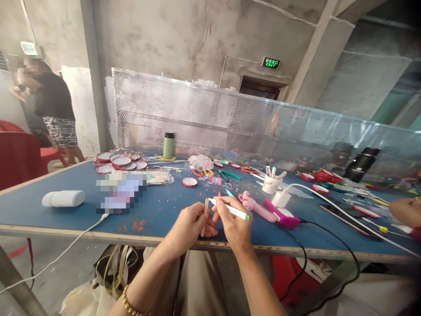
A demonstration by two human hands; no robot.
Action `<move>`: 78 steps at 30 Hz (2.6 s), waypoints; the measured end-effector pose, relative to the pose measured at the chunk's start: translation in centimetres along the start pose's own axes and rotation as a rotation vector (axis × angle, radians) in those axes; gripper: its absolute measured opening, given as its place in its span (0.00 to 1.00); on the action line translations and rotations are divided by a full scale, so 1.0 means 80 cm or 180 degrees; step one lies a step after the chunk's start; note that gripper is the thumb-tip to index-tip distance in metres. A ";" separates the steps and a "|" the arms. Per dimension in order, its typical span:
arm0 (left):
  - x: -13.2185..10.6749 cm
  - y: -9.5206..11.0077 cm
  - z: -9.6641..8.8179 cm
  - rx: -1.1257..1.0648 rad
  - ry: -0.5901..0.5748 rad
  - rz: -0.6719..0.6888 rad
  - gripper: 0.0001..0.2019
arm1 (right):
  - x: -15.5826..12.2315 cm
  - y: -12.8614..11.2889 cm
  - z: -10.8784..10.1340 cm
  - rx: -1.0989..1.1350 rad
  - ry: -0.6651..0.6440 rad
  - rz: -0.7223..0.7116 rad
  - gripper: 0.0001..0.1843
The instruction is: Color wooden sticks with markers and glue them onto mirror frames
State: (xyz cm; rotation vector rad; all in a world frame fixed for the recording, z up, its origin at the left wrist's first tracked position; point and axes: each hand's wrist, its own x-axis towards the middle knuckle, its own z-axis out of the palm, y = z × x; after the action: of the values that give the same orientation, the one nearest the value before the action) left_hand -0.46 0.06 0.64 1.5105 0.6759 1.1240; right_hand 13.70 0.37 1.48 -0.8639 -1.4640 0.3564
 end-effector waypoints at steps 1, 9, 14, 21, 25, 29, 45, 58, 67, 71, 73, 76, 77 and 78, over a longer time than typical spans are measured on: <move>0.000 0.000 0.000 0.0001 0.0005 -0.0005 0.13 | 0.000 0.000 0.000 0.0013 0.0015 0.0006 0.10; 0.000 0.000 0.000 -0.0031 0.0002 0.0029 0.13 | 0.001 -0.002 0.001 0.0002 0.0022 0.0018 0.10; 0.000 0.001 0.000 -0.0033 0.0024 0.0015 0.13 | 0.001 -0.003 0.000 -0.0056 0.0043 0.0007 0.10; 0.000 0.002 0.000 -0.0101 0.0017 -0.0072 0.14 | 0.002 -0.003 0.000 -0.0067 0.0057 0.0012 0.11; 0.001 0.000 0.000 -0.0131 0.0005 -0.0036 0.15 | 0.002 -0.003 0.000 -0.0068 0.0063 0.0003 0.11; 0.000 -0.001 0.001 -0.0088 0.0033 -0.0072 0.14 | 0.000 -0.002 -0.001 -0.0101 0.0082 0.0063 0.12; -0.001 0.004 0.000 -0.0118 0.0035 -0.0161 0.13 | 0.000 -0.004 0.000 -0.0013 0.0100 0.0103 0.12; -0.002 0.005 -0.002 -0.0117 0.0002 -0.0231 0.15 | 0.000 -0.002 -0.001 0.0027 0.0079 0.0106 0.12; -0.002 0.005 -0.002 -0.0079 -0.0008 -0.0220 0.15 | 0.000 -0.002 0.000 0.0039 0.0120 0.0114 0.11; -0.002 0.004 -0.002 -0.0120 -0.0014 -0.0223 0.16 | 0.000 -0.002 -0.001 -0.0040 0.0104 0.0105 0.12; -0.002 0.004 -0.002 -0.0129 -0.0020 -0.0225 0.16 | 0.000 -0.002 -0.001 -0.0043 0.0103 0.0100 0.13; -0.002 0.002 -0.002 -0.0135 -0.0028 -0.0201 0.16 | 0.000 -0.001 0.000 0.0008 0.0145 0.0105 0.12; -0.002 0.002 -0.002 -0.0141 -0.0031 -0.0185 0.15 | 0.000 -0.001 0.000 0.0030 0.0160 0.0105 0.12; -0.002 0.002 -0.002 -0.0150 -0.0039 -0.0173 0.15 | 0.000 -0.001 0.000 0.0043 0.0163 0.0101 0.12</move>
State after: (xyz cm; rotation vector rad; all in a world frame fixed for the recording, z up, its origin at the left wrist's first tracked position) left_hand -0.70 -0.01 0.74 1.4497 0.6738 1.0817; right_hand 13.65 0.34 1.55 -0.8802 -1.4005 0.3652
